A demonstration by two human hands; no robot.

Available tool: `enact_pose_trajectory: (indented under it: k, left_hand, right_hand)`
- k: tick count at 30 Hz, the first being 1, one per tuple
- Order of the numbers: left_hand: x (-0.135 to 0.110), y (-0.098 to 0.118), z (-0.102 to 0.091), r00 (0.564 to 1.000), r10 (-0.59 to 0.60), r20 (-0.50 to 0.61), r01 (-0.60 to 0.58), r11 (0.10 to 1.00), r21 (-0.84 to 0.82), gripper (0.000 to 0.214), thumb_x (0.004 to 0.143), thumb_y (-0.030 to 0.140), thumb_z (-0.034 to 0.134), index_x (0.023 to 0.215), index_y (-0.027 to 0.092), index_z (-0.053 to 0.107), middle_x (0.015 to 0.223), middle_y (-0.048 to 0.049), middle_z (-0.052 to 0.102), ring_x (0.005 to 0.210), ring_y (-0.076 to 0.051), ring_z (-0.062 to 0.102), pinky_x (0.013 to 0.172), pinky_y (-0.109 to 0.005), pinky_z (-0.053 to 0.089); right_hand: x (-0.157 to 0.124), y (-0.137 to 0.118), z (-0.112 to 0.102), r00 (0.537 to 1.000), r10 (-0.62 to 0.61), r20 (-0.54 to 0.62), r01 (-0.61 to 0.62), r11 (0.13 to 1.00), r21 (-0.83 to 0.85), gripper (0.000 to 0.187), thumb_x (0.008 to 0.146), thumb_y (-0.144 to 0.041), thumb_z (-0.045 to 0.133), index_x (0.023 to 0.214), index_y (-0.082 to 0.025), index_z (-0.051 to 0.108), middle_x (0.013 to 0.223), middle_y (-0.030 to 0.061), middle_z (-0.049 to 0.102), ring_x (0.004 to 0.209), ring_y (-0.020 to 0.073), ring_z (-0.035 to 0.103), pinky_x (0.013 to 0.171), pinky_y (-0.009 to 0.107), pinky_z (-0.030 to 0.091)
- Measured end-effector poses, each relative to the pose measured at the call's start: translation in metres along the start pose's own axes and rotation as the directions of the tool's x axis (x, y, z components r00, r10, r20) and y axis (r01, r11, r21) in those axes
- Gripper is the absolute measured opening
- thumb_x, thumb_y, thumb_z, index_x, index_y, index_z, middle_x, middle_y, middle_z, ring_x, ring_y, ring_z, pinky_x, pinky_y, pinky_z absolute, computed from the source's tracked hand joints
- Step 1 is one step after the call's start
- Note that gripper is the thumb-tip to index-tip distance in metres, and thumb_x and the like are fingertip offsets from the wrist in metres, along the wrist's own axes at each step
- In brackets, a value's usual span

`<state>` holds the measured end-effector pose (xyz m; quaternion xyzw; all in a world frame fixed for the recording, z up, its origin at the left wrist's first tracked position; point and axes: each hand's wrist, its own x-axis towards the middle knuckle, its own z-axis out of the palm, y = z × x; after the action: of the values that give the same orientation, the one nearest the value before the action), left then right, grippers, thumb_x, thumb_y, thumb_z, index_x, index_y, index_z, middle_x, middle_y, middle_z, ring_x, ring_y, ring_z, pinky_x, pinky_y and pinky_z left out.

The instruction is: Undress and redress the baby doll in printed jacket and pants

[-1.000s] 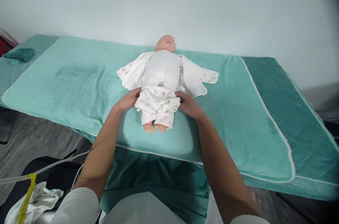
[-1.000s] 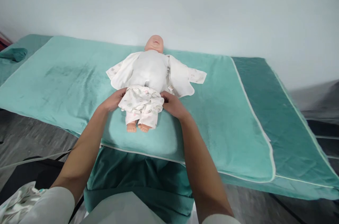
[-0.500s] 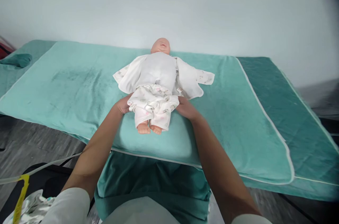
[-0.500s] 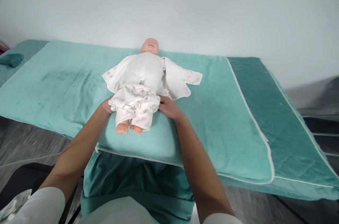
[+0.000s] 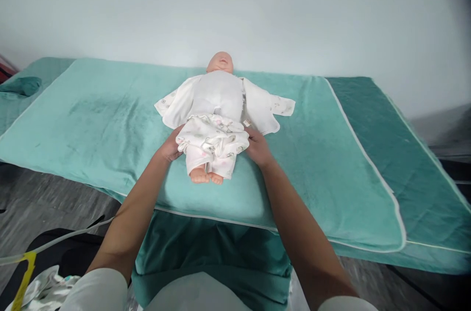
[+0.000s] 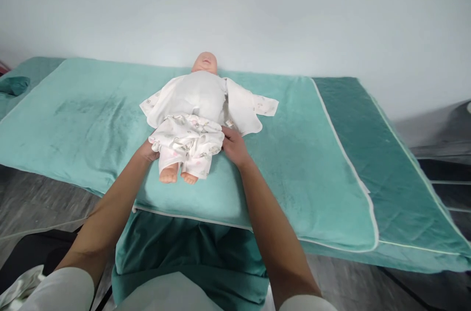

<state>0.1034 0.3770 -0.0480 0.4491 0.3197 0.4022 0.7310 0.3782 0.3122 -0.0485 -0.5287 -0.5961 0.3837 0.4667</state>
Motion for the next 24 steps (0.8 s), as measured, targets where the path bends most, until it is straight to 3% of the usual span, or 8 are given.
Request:
enact_pose_trajectory:
  k: [5, 8, 10, 14, 17, 21, 24]
  left_hand:
    - [0.0, 0.005, -0.001, 1.0, -0.005, -0.009, 0.006, 0.998, 0.06, 0.034, 0.066, 0.037, 0.083, 0.092, 0.018, 0.071, 0.083, -0.0054, 0.073, 0.084, -0.022, 0.072, 0.078, -0.034, 0.057]
    - [-0.001, 0.013, 0.001, 0.999, -0.037, -0.005, 0.037, 0.998, 0.049, 0.028, 0.065, 0.036, 0.077, 0.084, 0.018, 0.069, 0.072, -0.0024, 0.065, 0.065, -0.016, 0.062, 0.062, -0.028, 0.05]
    - [-0.002, 0.016, 0.004, 0.999, -0.042, -0.016, 0.043, 0.999, 0.028, 0.028, 0.066, 0.039, 0.079, 0.08, 0.017, 0.068, 0.069, -0.0015, 0.061, 0.061, -0.014, 0.057, 0.058, -0.027, 0.046]
    - [-0.003, 0.012, 0.009, 0.996, 0.024, -0.086, -0.023, 1.0, 0.011, 0.031, 0.067, 0.041, 0.086, 0.078, 0.019, 0.067, 0.076, -0.0009, 0.065, 0.068, -0.013, 0.057, 0.064, -0.025, 0.047]
    - [-0.002, 0.008, 0.014, 0.972, 0.181, -0.147, -0.162, 0.978, 0.132, 0.031, 0.072, 0.044, 0.084, 0.083, 0.02, 0.069, 0.098, -0.003, 0.071, 0.087, -0.016, 0.064, 0.078, -0.027, 0.049]
    - [0.005, 0.008, 0.017, 0.901, 0.396, -0.179, -0.321, 0.884, 0.341, 0.027, 0.083, 0.046, 0.077, 0.085, 0.02, 0.07, 0.131, -0.0053, 0.067, 0.116, -0.019, 0.062, 0.098, -0.029, 0.047]
    - [0.019, 0.013, 0.016, 0.889, 0.396, -0.23, -0.281, 0.868, 0.409, 0.029, 0.086, 0.049, 0.072, 0.092, 0.021, 0.069, 0.114, -0.0045, 0.072, 0.103, -0.018, 0.064, 0.09, -0.028, 0.048]
  right_hand:
    - [0.006, 0.005, 0.005, 0.969, 0.03, -0.246, -0.028, 1.0, 0.013, 0.03, 0.091, -0.05, 0.059, 0.08, -0.024, 0.069, 0.078, 0.0021, 0.069, 0.089, 0.025, 0.063, 0.086, 0.04, 0.053]
    - [0.011, 0.011, 0.006, 0.901, 0.041, -0.432, -0.062, 0.997, -0.034, 0.027, 0.092, -0.045, 0.056, 0.077, -0.023, 0.065, 0.074, 0.002, 0.066, 0.081, 0.0226, 0.06, 0.079, 0.037, 0.052]
    - [0.014, 0.014, 0.006, 0.852, -0.013, -0.523, -0.039, 0.995, -0.087, 0.02, 0.091, -0.039, 0.056, 0.085, -0.023, 0.067, 0.08, 0.003, 0.067, 0.08, 0.0216, 0.06, 0.078, 0.037, 0.052]
    - [0.013, 0.012, 0.007, 0.839, -0.223, -0.496, 0.112, 0.964, -0.243, 0.022, 0.091, -0.028, 0.055, 0.109, -0.025, 0.068, 0.111, 0.0087, 0.067, 0.1, 0.0233, 0.064, 0.086, 0.038, 0.054]
    - [0.014, 0.009, 0.006, 0.861, -0.302, -0.408, 0.198, 0.94, -0.278, 0.033, 0.091, -0.021, 0.053, 0.122, -0.025, 0.065, 0.128, 0.0113, 0.063, 0.115, 0.0246, 0.063, 0.096, 0.041, 0.054]
    - [0.022, 0.007, 0.0, 0.906, -0.237, -0.351, 0.196, 0.969, -0.147, 0.035, 0.086, -0.021, 0.055, 0.119, -0.026, 0.068, 0.122, 0.0078, 0.07, 0.113, 0.0234, 0.067, 0.1, 0.041, 0.054]
    - [0.034, 0.006, -0.009, 0.911, -0.104, -0.398, 0.097, 0.995, -0.038, 0.031, 0.08, -0.023, 0.056, 0.107, -0.025, 0.073, 0.105, 0.0048, 0.075, 0.099, 0.0224, 0.069, 0.093, 0.04, 0.055]
